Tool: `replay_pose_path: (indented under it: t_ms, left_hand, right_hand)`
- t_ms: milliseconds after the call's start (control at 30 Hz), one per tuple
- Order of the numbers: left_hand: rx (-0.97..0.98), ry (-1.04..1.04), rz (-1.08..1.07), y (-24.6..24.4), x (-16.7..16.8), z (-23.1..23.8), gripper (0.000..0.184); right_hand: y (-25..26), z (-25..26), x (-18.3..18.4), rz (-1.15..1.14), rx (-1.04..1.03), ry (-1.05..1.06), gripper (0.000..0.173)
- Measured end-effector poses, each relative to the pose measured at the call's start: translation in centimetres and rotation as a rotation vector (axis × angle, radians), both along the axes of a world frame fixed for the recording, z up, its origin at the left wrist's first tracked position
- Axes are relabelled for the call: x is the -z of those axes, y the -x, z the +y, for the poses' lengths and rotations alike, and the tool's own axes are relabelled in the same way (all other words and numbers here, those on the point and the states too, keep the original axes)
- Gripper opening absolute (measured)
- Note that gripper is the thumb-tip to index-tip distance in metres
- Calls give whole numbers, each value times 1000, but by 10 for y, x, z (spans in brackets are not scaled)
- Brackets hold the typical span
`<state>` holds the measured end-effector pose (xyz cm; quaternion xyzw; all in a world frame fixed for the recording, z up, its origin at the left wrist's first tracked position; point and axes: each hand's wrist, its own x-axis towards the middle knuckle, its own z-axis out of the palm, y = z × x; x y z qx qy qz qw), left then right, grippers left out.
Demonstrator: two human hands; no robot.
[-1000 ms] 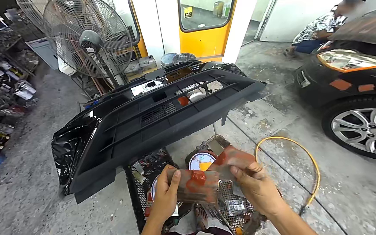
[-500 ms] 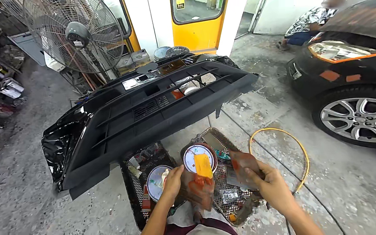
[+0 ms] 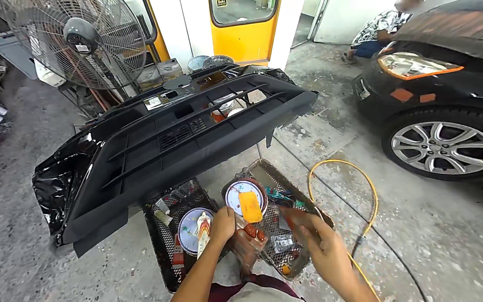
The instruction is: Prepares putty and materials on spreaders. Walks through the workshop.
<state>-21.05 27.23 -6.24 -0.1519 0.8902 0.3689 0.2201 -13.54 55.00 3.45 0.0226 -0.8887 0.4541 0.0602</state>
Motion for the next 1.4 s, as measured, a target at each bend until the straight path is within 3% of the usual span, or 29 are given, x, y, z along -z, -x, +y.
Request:
replay_pose_path:
  t_ms: [200,333,467,600,733,800,867,933,1133,1233,1333,1400]
  left_hand:
    - [-201,-82,125,1,-9,-5,45]
    - [-315,-78,153,4,-14,-17,45]
    - [-333,-46,147,2,-18,-25,44]
    - [-327,-10,140,-6,-18,-33,45]
    - [-371,-91,183,-11,-13,-43,42]
    - [-385,-178,211,-12,-9,-43,41]
    - [-394,-273,241,-11,-5,-41,42]
    - [-396,-352,258,-11,-1,-38,42]
    - [-319,-421,185,-5,6,-26,45]
    - [-234,-387,107,-5,11,-15,47]
    - [-157,-338,41,-8,14,-5,46]
    - [-107,-288,-8,-11,17,-3,49]
  right_hand:
    - [-17,-18,8,416,-329,-438,46]
    - [-10,-25,12,484,-538,-704,59]
    - [16,-38,20,509,-606,-776,62]
    - [51,-51,20,331,-526,-677,53]
    - [100,-58,22,-308,-332,-381,33]
    - [122,-60,32,-488,-192,-282,38]
    - [137,-62,41,-575,-122,-301,53]
    - [143,-63,41,-615,-119,-375,57]
    - [148,-49,14,-625,-190,-519,35]
    - [144,-25,-5,-593,-166,-348,34]
    - [130,0,-22,-547,-160,-19,33]
    - [116,10,-33,-512,-174,175,46]
